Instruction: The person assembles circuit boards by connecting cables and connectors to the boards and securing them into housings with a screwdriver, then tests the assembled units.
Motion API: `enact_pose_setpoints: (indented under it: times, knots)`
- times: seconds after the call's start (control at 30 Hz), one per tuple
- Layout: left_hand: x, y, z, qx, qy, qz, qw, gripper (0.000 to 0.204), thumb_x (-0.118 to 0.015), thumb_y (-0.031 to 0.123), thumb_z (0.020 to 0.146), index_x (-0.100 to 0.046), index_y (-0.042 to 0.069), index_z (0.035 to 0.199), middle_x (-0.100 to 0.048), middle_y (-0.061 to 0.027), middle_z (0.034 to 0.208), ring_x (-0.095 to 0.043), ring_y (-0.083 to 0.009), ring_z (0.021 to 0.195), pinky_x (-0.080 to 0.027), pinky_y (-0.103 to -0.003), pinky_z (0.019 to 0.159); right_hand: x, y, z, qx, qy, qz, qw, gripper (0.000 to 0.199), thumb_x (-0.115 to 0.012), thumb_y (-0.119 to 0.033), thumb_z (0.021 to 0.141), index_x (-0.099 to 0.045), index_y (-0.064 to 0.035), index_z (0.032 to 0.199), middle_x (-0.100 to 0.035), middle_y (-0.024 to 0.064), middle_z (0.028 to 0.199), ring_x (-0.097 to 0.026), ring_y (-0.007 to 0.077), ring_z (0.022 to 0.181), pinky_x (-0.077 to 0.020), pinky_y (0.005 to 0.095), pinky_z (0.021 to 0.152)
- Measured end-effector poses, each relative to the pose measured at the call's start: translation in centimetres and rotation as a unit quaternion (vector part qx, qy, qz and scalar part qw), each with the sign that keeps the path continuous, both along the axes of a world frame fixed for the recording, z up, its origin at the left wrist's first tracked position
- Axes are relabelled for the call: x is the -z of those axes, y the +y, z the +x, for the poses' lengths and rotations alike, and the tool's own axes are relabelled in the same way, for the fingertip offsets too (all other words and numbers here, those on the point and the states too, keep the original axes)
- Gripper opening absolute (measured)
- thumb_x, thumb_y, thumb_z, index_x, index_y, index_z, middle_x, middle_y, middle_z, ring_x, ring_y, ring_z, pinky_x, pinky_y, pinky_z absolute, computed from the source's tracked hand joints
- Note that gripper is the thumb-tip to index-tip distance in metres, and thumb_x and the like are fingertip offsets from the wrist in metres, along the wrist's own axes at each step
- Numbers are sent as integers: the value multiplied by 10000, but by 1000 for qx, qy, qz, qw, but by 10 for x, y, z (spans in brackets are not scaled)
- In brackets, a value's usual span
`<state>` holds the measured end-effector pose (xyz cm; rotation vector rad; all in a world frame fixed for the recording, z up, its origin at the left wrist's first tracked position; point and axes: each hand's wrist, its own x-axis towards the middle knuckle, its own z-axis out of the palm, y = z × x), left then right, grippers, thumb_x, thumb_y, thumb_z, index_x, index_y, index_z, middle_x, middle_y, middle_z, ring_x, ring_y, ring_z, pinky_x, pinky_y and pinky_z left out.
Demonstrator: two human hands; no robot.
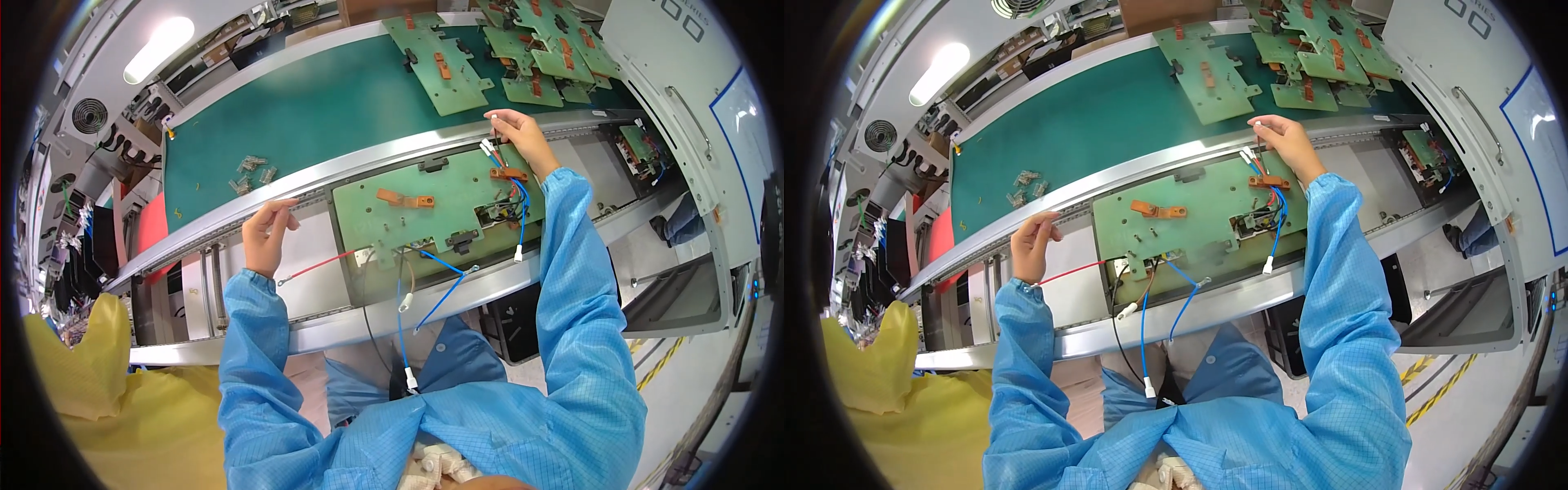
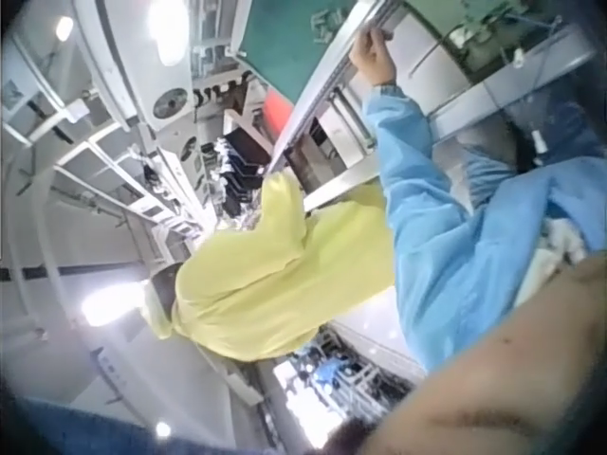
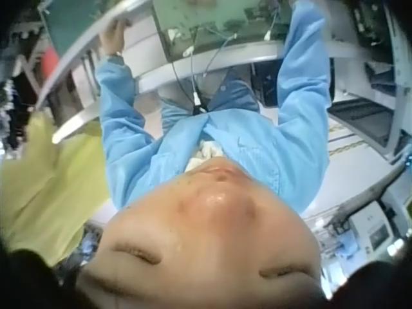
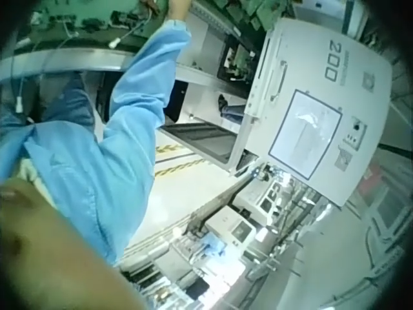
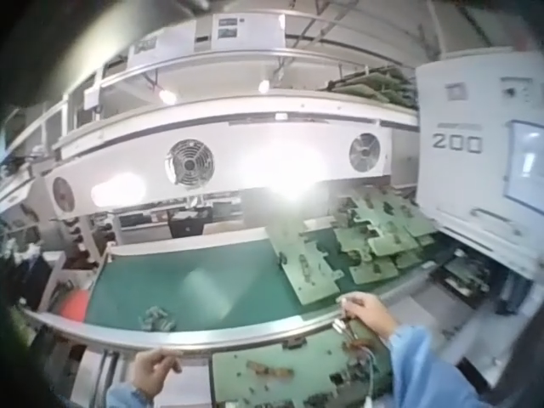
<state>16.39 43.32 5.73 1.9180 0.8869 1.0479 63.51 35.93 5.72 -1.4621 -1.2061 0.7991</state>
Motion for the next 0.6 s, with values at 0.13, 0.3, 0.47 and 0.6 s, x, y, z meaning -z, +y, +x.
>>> enact_pose_setpoints:
  times: [0.13,0.3,0.47,0.6]
  knots:
    - [0,2,-4,9,1,-16,1000,210,-487,95,965,-625,-33,1059,-599,-44,772,-563,-106,708,-464,-237,665,-6,0,-1,-6,56,-6,998,272,-616,-227,894,-658,-46,1092,-589,-31,834,-517,41,810,-398,185,727]
    - [-2,3,0,2,-18,-17,1000,212,-489,103,965,-628,-28,1058,-595,-36,765,-557,-97,695,-466,-237,653,-17,-3,-1,-37,43,-34,998,260,-612,-204,888,-670,-30,1072,-608,-13,837,-542,60,822,-417,197,785]
    - [6,3,1,0,-18,-27,999,213,-491,111,967,-630,-25,1055,-594,-34,770,-556,-93,695,-469,-233,659,-11,-8,2,-48,42,-26,998,269,-635,-231,864,-689,-36,1040,-672,41,942,-578,112,942,-412,264,885]
    - [1,0,-1,5,-12,-36,999,208,-493,110,966,-632,-16,1058,-594,-31,771,-557,-90,697,-471,-229,661,-15,-15,-4,-50,-9,-59,997,272,-646,-235,856,-692,-36,1035,-679,50,983,-582,126,965,-406,277,904]
